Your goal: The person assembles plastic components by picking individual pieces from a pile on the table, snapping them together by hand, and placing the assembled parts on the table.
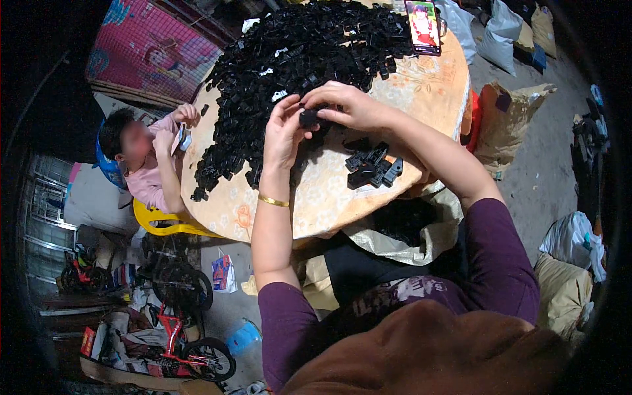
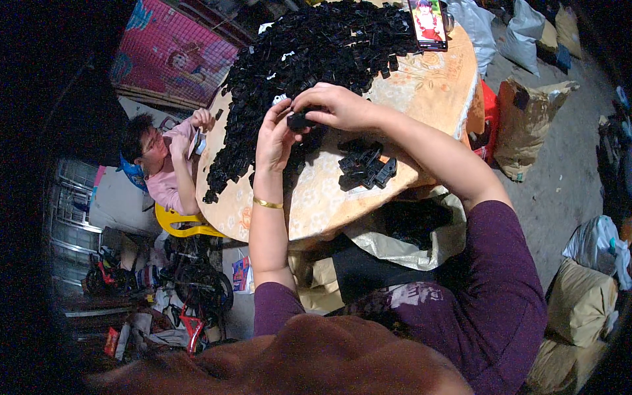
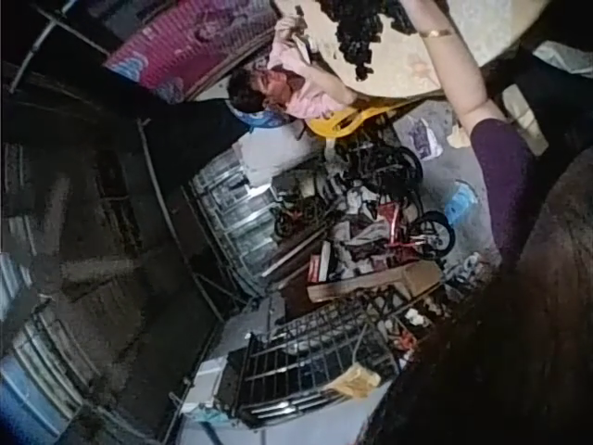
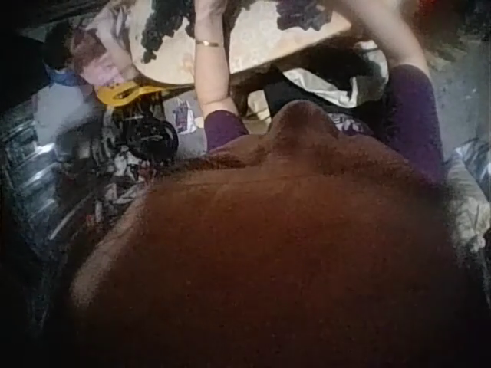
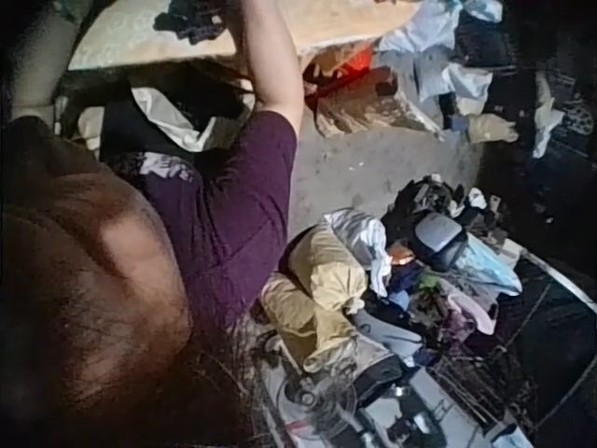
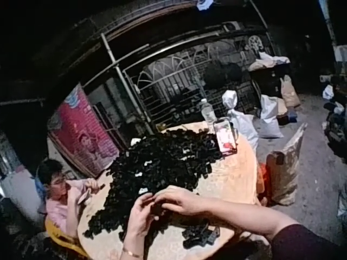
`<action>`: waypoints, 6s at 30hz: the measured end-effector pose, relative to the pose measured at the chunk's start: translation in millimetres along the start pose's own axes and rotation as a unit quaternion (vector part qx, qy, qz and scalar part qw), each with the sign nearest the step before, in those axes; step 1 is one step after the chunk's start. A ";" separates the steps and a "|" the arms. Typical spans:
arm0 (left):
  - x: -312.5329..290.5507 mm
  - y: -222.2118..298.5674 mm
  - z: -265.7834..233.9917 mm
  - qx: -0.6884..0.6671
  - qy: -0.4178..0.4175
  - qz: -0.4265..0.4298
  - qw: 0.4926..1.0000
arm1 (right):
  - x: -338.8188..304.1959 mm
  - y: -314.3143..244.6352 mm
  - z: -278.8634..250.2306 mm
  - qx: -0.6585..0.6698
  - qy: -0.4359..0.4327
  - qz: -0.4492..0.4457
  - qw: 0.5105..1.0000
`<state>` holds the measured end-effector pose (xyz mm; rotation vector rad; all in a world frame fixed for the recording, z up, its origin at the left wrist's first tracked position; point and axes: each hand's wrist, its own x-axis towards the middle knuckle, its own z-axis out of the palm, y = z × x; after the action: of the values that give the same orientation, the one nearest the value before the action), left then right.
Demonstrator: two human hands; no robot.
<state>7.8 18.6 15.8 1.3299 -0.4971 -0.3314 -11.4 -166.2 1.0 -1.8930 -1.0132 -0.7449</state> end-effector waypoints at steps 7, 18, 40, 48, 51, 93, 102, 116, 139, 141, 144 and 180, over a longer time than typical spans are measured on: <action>2.1 -8.3 5.6 -0.100 0.003 -0.036 0.994 | -3.8 2.3 11.0 -0.007 0.068 0.028 0.997; -6.1 -2.3 16.3 0.203 0.031 0.047 0.978 | -2.7 6.4 2.2 -0.033 0.102 0.110 0.988; -4.8 -6.4 18.4 -0.098 0.032 0.063 0.993 | -3.1 2.5 1.2 0.203 0.010 0.250 0.947; -23.0 7.9 40.2 0.247 -0.111 0.068 0.960 | -2.0 24.1 -23.8 0.173 0.053 0.312 0.933; -31.1 2.8 65.6 0.462 -0.191 0.109 0.859 | -14.6 37.7 -24.2 -0.121 -0.015 0.171 0.978; 4.1 -19.4 6.7 -0.042 0.078 0.059 0.994 | -4.4 -6.8 5.7 -0.078 0.109 0.092 0.987; 0.5 -27.1 23.2 -0.012 0.106 0.063 0.992 | -6.0 -11.8 11.6 -0.140 0.082 0.060 0.985; -18.3 -9.3 39.6 0.468 -0.091 0.177 0.861 | -4.8 27.5 -42.2 -0.065 0.145 0.273 0.949; 70.2 -25.8 7.4 0.772 0.091 0.135 0.614 | -8.7 24.2 -19.3 -0.033 -0.053 0.192 0.979; 67.8 -27.4 4.7 0.764 0.084 0.172 0.616 | -9.7 28.0 -17.2 -0.038 -0.011 0.157 0.987; 48.0 -17.9 13.4 0.730 0.078 0.251 0.631 | -7.7 28.3 -15.4 -0.029 0.024 0.149 0.988; 2.0 -21.9 25.4 0.035 0.123 0.095 0.987 | -2.3 -5.9 9.3 -0.102 0.124 0.088 0.983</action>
<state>-2.7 -8.5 -1.3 1.3585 -0.4254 0.0098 -16.6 -156.9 -2.8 -1.9719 -0.6240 -0.9810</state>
